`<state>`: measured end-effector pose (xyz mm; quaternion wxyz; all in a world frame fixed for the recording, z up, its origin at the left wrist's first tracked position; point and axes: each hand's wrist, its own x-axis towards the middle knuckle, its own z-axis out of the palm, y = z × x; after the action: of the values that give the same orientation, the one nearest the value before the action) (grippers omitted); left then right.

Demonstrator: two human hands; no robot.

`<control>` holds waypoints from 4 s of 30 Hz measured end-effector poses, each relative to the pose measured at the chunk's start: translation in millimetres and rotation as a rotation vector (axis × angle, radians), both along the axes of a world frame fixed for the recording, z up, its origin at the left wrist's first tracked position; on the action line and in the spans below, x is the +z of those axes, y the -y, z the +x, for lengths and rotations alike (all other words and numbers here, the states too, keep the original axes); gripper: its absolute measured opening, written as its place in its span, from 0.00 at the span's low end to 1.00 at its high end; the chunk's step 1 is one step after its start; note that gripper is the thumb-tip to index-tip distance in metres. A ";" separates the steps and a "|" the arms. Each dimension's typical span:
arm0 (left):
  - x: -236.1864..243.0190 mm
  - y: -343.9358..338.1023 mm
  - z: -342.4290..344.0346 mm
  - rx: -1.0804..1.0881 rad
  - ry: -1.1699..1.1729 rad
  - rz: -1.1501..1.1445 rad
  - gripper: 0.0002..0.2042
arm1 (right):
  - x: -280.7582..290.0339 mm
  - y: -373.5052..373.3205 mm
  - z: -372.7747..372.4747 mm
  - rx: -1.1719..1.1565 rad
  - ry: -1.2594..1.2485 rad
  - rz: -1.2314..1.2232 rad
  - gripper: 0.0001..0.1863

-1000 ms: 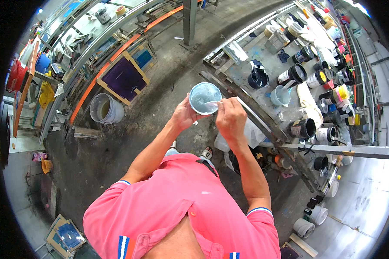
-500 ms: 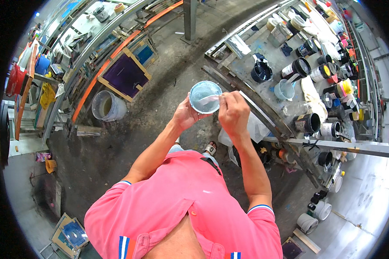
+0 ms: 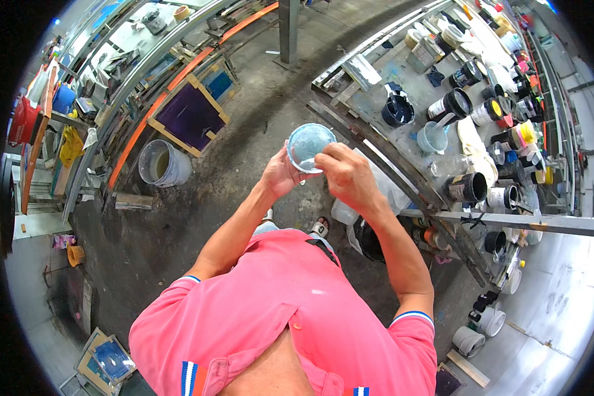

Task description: The person uses a squeegee to pull purple ink across a screen-printing frame over a garment on a conveyor. After printing, the person walks to a mixing station, receives a small cup of liquid, adds water from a bottle, and stirs the mixture.

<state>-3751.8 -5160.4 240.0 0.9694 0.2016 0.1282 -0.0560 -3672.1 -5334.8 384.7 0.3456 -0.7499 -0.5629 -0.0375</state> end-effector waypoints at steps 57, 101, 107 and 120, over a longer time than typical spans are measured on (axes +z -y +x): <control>5.6 7.3 4.9 0.029 -0.017 -0.033 0.29 | -21.6 1.0 -10.7 -0.444 0.050 0.072 0.03; -3.9 1.7 -3.5 0.089 -0.105 0.010 0.29 | -47.7 -1.2 -13.5 -0.624 -0.264 0.124 0.06; -2.8 2.9 -7.1 0.068 -0.076 -0.008 0.28 | -45.0 -5.1 -1.7 -0.622 -0.139 0.198 0.06; -1.4 1.7 -6.7 0.059 -0.056 -0.003 0.29 | -23.6 -3.5 -23.2 -0.487 0.079 -0.042 0.03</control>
<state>-3758.5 -5162.1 238.6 0.9670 0.1945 0.1612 -0.0332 -3695.3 -5331.3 361.2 0.2887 -0.8683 -0.3793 -0.1372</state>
